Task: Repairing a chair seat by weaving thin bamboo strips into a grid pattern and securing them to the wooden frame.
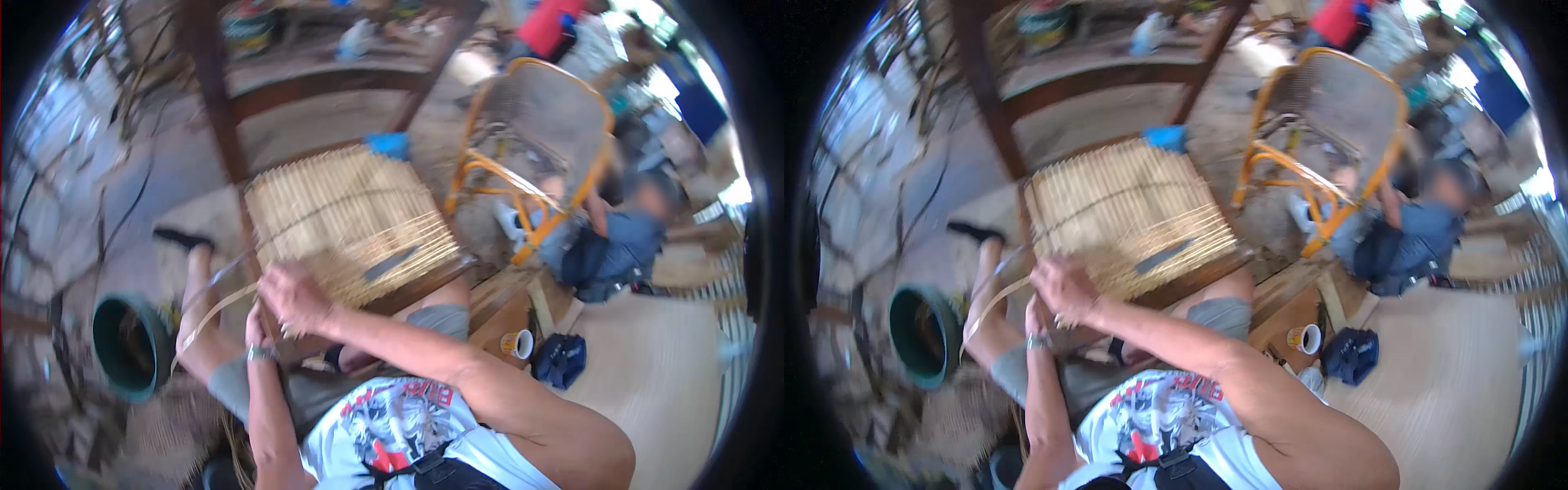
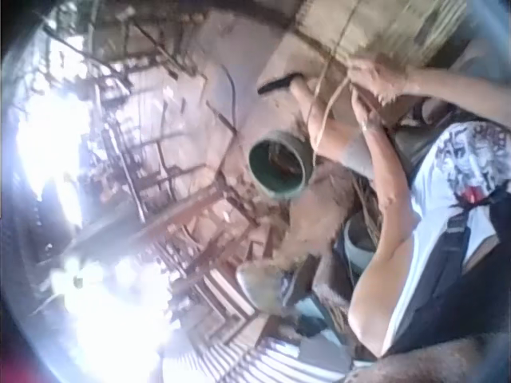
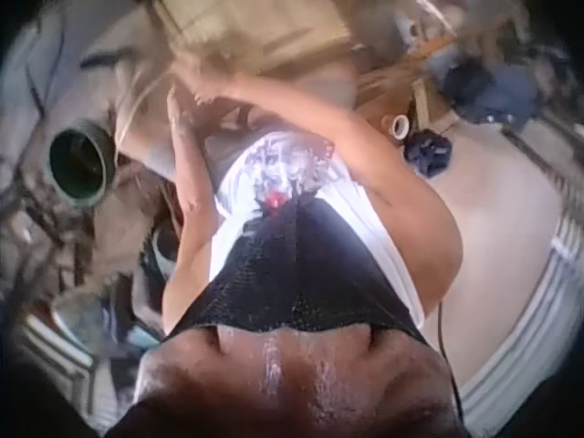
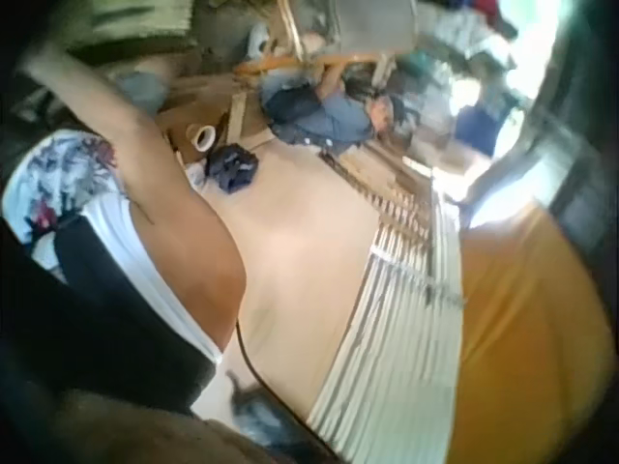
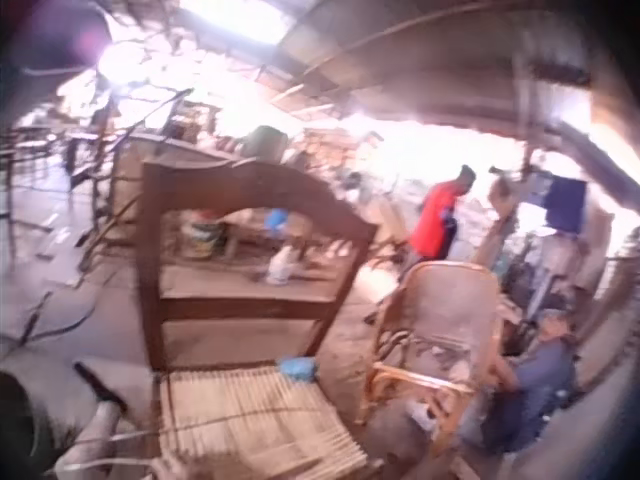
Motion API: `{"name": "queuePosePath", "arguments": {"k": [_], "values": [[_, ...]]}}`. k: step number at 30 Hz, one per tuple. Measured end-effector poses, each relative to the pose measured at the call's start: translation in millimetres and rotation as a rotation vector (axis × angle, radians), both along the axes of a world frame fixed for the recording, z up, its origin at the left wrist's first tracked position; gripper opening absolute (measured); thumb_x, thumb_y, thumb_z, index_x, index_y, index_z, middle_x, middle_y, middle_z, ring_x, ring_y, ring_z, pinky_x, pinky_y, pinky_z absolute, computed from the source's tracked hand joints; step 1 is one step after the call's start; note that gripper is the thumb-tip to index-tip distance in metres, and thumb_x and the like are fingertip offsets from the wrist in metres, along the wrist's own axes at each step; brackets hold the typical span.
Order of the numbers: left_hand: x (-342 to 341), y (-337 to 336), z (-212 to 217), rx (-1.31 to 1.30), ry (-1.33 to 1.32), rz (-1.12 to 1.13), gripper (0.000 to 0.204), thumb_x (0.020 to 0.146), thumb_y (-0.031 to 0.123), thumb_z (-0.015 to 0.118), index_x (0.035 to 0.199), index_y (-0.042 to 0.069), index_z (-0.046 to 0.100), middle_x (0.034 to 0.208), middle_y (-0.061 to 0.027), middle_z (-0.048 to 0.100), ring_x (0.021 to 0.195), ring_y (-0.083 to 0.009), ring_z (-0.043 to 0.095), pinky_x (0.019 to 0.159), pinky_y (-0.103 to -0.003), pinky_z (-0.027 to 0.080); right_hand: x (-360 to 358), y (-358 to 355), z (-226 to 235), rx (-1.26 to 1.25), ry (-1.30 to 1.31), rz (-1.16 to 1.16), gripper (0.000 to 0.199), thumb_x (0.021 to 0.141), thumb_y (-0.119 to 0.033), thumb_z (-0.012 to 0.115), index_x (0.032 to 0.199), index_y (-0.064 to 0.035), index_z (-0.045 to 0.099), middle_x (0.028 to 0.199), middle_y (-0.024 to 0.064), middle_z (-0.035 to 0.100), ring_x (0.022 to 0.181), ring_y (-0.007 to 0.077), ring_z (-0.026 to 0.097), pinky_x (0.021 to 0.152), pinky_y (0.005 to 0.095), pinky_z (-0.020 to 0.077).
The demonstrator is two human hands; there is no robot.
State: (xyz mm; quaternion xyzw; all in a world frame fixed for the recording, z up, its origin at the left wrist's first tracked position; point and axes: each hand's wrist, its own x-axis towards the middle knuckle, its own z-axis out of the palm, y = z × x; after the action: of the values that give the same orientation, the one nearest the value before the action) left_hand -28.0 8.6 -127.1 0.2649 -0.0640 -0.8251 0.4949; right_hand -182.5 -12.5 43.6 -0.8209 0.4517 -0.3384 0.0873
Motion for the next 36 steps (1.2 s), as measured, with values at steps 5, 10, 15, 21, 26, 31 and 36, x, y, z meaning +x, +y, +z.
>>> {"name": "queuePosePath", "arguments": {"k": [5,10,15,21,26,31,36], "values": [[-10.3,-5.3,49.0,0.102,0.163,0.057,0.024,0.091,0.026,0.064,0.099,0.004,0.069,0.094,-0.0073,0.073,0.086,-0.0209,0.069,0.082,-0.034,0.056,-5.8,-9.2,7.9,-0.049,0.053,-0.017,0.004,0.084,-0.010,0.065,0.082,-0.0069,0.066,0.084,0.0074,0.058,0.080,0.0276,0.059,0.073,0.0418,0.0485],[-5.9,-3.0,28.6,0.153,0.110,0.024,0.038,0.094,0.043,0.063,0.105,0.006,0.067,0.097,-0.0070,0.071,0.083,-0.0176,0.068,0.073,-0.035,0.057,-4.1,-6.8,5.4,0.033,0.070,0.027,0.007,0.083,-0.011,0.070,0.086,-0.0044,0.068,0.086,0.0077,0.059,0.081,0.0258,0.060,0.076,0.0381,0.0490],[4.5,-6.1,-11.4,-0.104,-0.985,-0.144,0.046,0.099,0.043,0.054,0.108,0.000,0.068,0.097,-0.0169,0.073,0.087,-0.0272,0.070,0.078,-0.039,0.054,-9.7,-1.0,24.9,0.239,-0.075,0.055,0.026,0.082,-0.009,0.073,0.106,-0.0014,0.065,0.096,0.0137,0.062,0.092,0.0309,0.062,0.085,0.0432,0.0508],[-13.7,-25.9,-19.5,-0.306,-1.506,-0.356,0.045,0.094,0.046,0.051,0.112,0.008,0.067,0.105,-0.0251,0.066,0.100,-0.0438,0.063,0.085,-0.049,0.050,-60.2,12.2,29.4,0.294,-0.060,0.001,0.028,0.085,-0.010,0.072,0.110,-0.0004,0.064,0.098,0.0142,0.063,0.091,0.0281,0.064,0.082,0.0387,0.0529],[-8.0,-31.1,-47.8,-0.455,-1.612,-0.386,0.037,0.098,0.034,0.048,0.102,0.003,0.069,0.096,-0.0188,0.072,0.087,-0.0332,0.069,0.076,-0.043,0.052,-86.3,30.2,53.0,0.249,-0.114,-0.038,0.015,0.089,-0.010,0.069,0.099,-0.0001,0.065,0.093,0.0116,0.064,0.087,0.0240,0.065,0.075,0.0370,0.0538],[7.4,-20.1,-20.5,0.040,-0.598,0.196,0.039,0.102,0.042,0.051,0.092,0.006,0.063,0.082,-0.0114,0.069,0.085,-0.0265,0.070,0.076,-0.040,0.056,-90.9,75.8,79.4,0.452,-0.178,0.124,0.011,0.087,-0.010,0.070,0.091,-0.0006,0.065,0.088,0.0101,0.064,0.080,0.0239,0.065,0.072,0.0356,0.0530],[24.9,-8.2,11.2,0.133,0.135,0.326,0.032,0.101,0.036,0.052,0.089,0.007,0.058,0.089,-0.0080,0.066,0.087,-0.0232,0.067,0.083,-0.040,0.058,-114.4,115.7,70.7,0.597,-0.198,0.140,0.008,0.087,-0.004,0.070,0.090,0.0011,0.066,0.084,0.0109,0.064,0.077,0.0238,0.064,0.067,0.0327,0.0512]]}}
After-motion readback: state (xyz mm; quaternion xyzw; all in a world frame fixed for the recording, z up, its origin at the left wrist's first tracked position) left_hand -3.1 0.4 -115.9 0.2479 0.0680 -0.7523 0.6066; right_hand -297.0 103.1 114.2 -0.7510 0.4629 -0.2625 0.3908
